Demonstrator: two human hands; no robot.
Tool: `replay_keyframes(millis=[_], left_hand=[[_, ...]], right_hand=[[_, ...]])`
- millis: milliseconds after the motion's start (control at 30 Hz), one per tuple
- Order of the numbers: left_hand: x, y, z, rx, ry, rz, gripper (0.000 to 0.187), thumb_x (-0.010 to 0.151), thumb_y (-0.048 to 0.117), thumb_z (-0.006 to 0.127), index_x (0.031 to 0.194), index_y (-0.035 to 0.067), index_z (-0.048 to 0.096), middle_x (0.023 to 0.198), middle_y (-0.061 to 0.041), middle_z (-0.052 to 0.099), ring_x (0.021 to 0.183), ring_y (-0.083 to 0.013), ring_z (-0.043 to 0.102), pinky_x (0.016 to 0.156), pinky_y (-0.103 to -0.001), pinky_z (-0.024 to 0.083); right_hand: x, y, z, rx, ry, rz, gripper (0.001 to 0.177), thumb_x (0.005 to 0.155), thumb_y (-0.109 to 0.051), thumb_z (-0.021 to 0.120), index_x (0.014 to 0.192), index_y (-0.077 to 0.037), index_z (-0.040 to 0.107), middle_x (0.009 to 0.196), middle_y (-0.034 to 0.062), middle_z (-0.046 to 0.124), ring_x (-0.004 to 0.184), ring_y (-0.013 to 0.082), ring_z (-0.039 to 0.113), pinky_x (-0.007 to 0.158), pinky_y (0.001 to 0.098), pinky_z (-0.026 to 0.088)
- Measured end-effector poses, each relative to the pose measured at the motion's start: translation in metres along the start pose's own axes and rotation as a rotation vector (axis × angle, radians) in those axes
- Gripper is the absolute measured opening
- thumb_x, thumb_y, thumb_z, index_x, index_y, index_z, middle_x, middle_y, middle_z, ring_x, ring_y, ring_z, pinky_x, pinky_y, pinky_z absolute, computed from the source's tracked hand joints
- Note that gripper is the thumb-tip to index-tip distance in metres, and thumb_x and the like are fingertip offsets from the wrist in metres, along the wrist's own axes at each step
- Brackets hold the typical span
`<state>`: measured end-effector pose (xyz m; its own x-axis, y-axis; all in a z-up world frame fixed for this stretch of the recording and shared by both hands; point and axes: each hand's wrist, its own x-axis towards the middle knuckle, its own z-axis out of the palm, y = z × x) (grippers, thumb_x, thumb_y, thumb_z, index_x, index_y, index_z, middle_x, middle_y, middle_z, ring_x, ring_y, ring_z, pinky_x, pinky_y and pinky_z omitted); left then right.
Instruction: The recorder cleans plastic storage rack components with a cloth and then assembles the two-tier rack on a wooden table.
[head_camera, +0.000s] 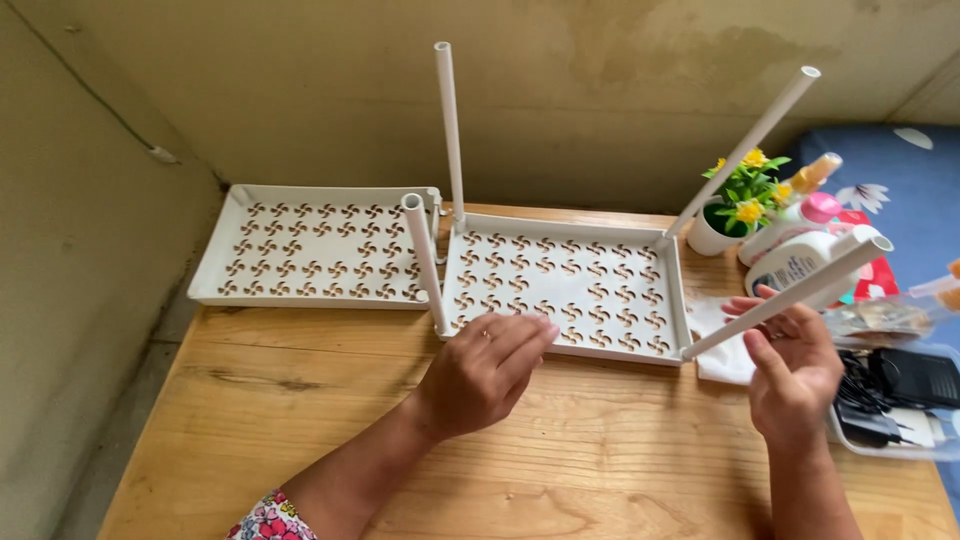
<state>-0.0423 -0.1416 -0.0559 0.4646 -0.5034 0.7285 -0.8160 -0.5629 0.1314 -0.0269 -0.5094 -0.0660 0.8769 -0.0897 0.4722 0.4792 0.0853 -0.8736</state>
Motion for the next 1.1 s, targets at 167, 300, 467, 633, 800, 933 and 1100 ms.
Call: replay_keyframes(millis=[167, 300, 467, 633, 800, 933, 1100], left_hand=[[-0.031, -0.029, -0.036, 0.040, 0.337, 0.147, 0.023, 0.102, 0.011, 0.062, 0.124, 0.004, 0.062, 0.111, -0.008, 0.070, 0.093, -0.0162, 0.070, 0.077, -0.031, 0.062], [-0.073, -0.078, -0.054, 0.321, 0.382, -0.024, 0.019, 0.096, 0.013, 0.067, 0.115, 0.010, 0.067, 0.098, -0.003, 0.066, 0.077, -0.0142, 0.062, 0.064, -0.029, 0.053], [-0.081, -0.107, -0.099, 0.411, 0.125, -0.329, 0.034, 0.094, 0.018, 0.068, 0.127, 0.009, 0.064, 0.115, -0.010, 0.065, 0.108, -0.0237, 0.061, 0.100, -0.043, 0.050], [-0.070, -0.115, -0.127, 0.264, -0.181, -0.628, 0.068, 0.076, 0.040, 0.082, 0.135, 0.014, 0.063, 0.134, -0.014, 0.059, 0.132, -0.0293, 0.045, 0.114, -0.052, 0.027], [-0.092, -0.134, -0.125, 0.281, -0.467, -0.985, 0.054, 0.070, 0.048, 0.084, 0.121, 0.032, 0.076, 0.156, 0.007, 0.044, 0.153, -0.0154, 0.022, 0.125, -0.057, -0.004], [-0.110, -0.147, -0.116, 0.277, -0.485, -1.020, 0.030, 0.085, 0.038, 0.075, 0.116, 0.033, 0.076, 0.150, 0.013, 0.053, 0.148, -0.0082, 0.035, 0.128, -0.058, -0.006], [-0.112, -0.153, -0.116, 0.327, -0.412, -0.959, 0.022, 0.089, 0.024, 0.070, 0.108, 0.032, 0.078, 0.134, 0.014, 0.068, 0.138, -0.0097, 0.050, 0.127, -0.058, -0.003]], right_hand=[[-0.008, 0.017, -0.003, -0.124, 0.091, -0.146, 0.036, 0.104, 0.008, 0.066, 0.137, 0.005, 0.051, 0.130, 0.0160, 0.065, 0.122, 0.0280, 0.067, 0.111, 0.0394, 0.054], [-0.016, 0.022, -0.002, -0.353, 0.079, -0.234, 0.034, 0.111, 0.010, 0.065, 0.139, 0.006, 0.046, 0.131, 0.0162, 0.060, 0.123, 0.0277, 0.068, 0.111, 0.0356, 0.056], [-0.018, 0.015, 0.006, -0.460, 0.066, -0.217, 0.035, 0.110, 0.006, 0.066, 0.139, 0.008, 0.046, 0.128, 0.0167, 0.062, 0.121, 0.0264, 0.069, 0.106, 0.0324, 0.053], [-0.012, 0.007, 0.021, -0.514, -0.016, -0.199, 0.040, 0.104, -0.001, 0.070, 0.138, 0.007, 0.050, 0.130, 0.0177, 0.065, 0.123, 0.0234, 0.066, 0.109, 0.0318, 0.052], [-0.006, 0.013, 0.034, -0.477, -0.111, -0.008, 0.047, 0.089, -0.009, 0.075, 0.133, 0.003, 0.062, 0.141, 0.0179, 0.064, 0.138, 0.0251, 0.058, 0.110, 0.0368, 0.052], [-0.007, 0.010, 0.040, -0.617, -0.121, -0.020, 0.040, 0.092, -0.008, 0.073, 0.131, 0.000, 0.066, 0.145, 0.0150, 0.065, 0.134, 0.0217, 0.061, 0.111, 0.0347, 0.049], [-0.007, 0.002, 0.051, -0.755, -0.081, 0.033, 0.038, 0.093, -0.006, 0.070, 0.131, -0.006, 0.068, 0.140, 0.0106, 0.068, 0.117, 0.0166, 0.068, 0.097, 0.0309, 0.058]])
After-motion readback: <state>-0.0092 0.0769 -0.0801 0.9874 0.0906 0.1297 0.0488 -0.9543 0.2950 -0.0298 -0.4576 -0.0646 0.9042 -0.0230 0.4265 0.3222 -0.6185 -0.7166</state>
